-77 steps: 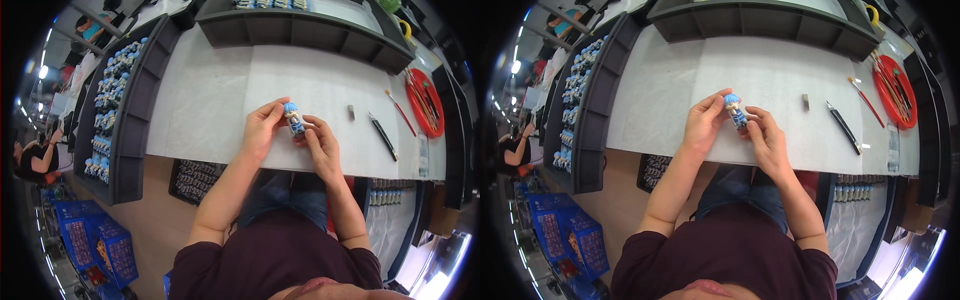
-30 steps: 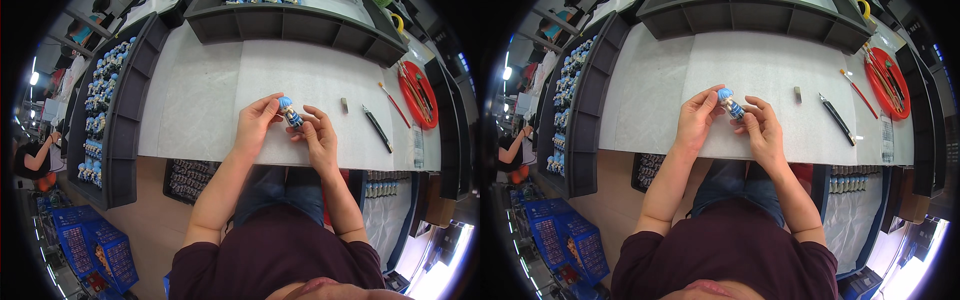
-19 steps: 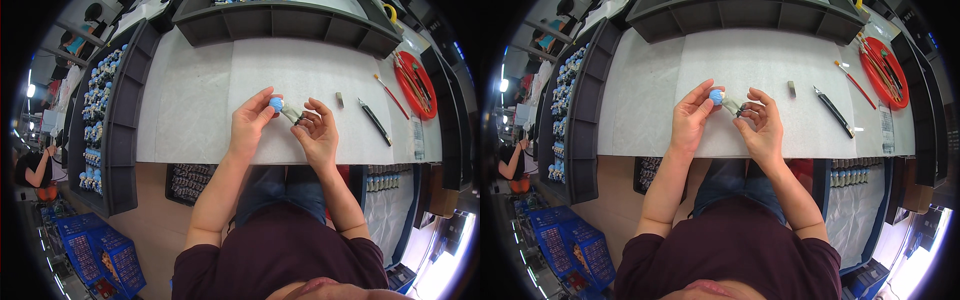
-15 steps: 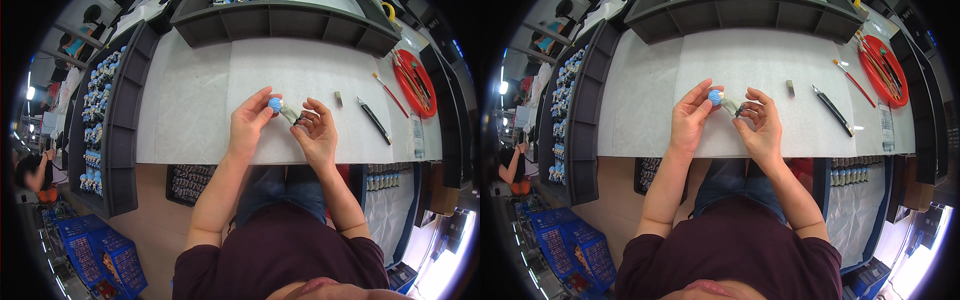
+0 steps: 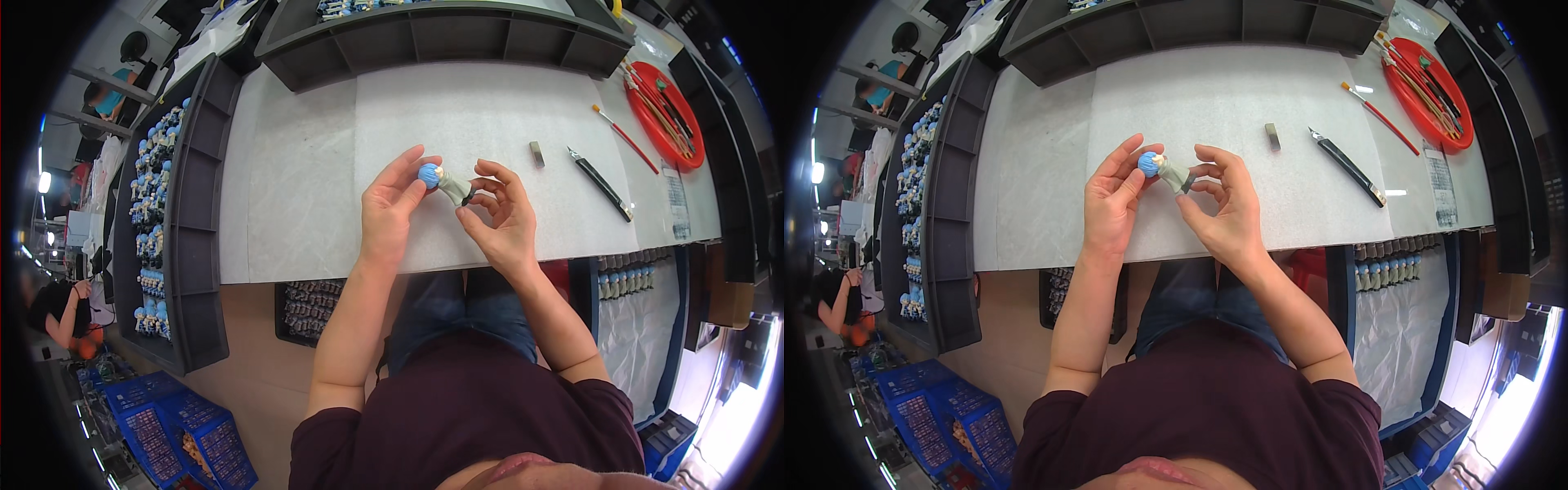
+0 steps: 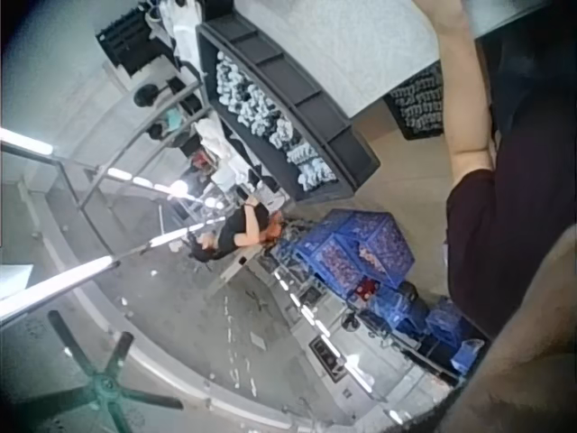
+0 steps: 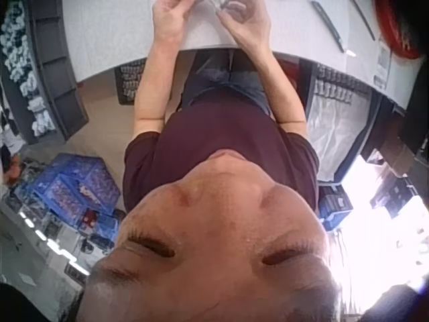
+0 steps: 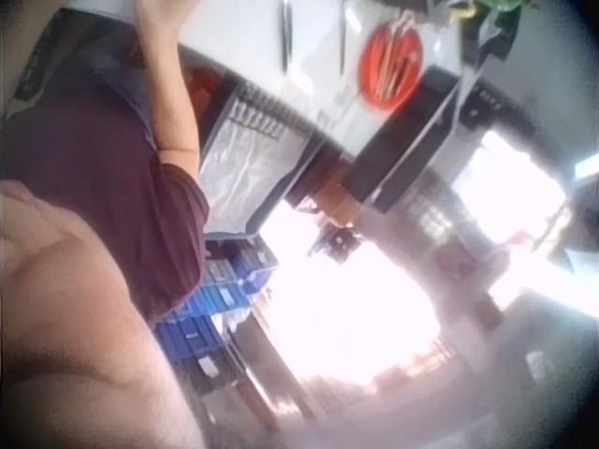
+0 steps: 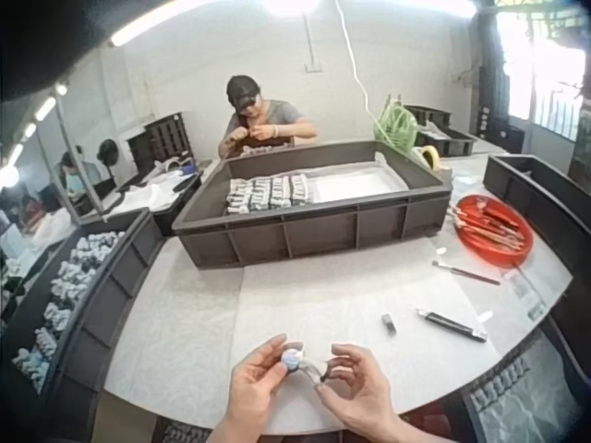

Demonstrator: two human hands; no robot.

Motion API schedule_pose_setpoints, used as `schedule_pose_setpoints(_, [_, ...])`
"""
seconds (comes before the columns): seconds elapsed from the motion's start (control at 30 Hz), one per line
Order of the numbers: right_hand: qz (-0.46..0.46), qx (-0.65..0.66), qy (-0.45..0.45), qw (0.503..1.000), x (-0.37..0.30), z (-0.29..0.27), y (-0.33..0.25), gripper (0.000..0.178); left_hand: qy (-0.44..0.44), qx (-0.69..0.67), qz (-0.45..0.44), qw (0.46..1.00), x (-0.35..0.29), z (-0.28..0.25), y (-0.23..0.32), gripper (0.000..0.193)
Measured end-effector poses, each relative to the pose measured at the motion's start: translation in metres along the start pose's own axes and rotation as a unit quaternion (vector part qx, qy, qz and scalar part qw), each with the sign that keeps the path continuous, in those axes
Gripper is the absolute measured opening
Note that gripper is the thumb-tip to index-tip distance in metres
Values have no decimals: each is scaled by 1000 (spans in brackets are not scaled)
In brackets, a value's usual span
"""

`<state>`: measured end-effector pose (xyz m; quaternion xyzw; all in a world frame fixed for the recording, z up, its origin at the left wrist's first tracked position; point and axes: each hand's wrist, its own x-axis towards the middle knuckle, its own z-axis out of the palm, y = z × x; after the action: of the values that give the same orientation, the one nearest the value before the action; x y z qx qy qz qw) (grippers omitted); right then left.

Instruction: The person assembles small blue and white figurines by hand at a workbench. They pick up individual figures, attach small cylindrical bases to their feet, and place the completed units into a tray. The process is repeated for multiple figures throughout the clip.

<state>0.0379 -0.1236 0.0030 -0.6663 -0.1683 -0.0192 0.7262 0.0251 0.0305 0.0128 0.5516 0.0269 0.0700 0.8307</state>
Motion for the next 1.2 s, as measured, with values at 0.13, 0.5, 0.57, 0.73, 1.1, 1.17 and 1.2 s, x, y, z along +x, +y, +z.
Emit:
schedule_pose_setpoints(0.13, [-2, 6, -11, 1000, 0, 0, 4, 46, -15, -5, 3, 1000, -1, 1, 1, 39])
schedule_pose_setpoints(0.5, [-37, -42, 14, 998, 0, 3, 2, 32, -83, -37, 24, 996, -3, 4, 3, 39])
schedule_pose_setpoints(0.57, [-42, -32, 24, 998, 0, -2, -2, 29, -110, -23, 36, 993, -1, 3, -1, 40])
schedule_pose_setpoints(0.73, [-32, -1, 17, 999, -8, -19, -20, 24, -131, 9, 78, 988, -8, 0, -1, 41])
schedule_pose_setpoints(1.1, [-103, -241, 591, 763, -110, -323, -24, 22, -64, 194, 8, 979, -10, 17, -5, 29])
schedule_pose_setpoints(1.17, [-4, -289, 600, 746, -147, -390, 19, 22, -62, 210, 6, 976, -9, 18, -7, 28])
schedule_pose_setpoints(1.2, [74, -319, 597, 732, -159, -410, 37, 22, -60, 219, 6, 974, -9, 17, -7, 28])
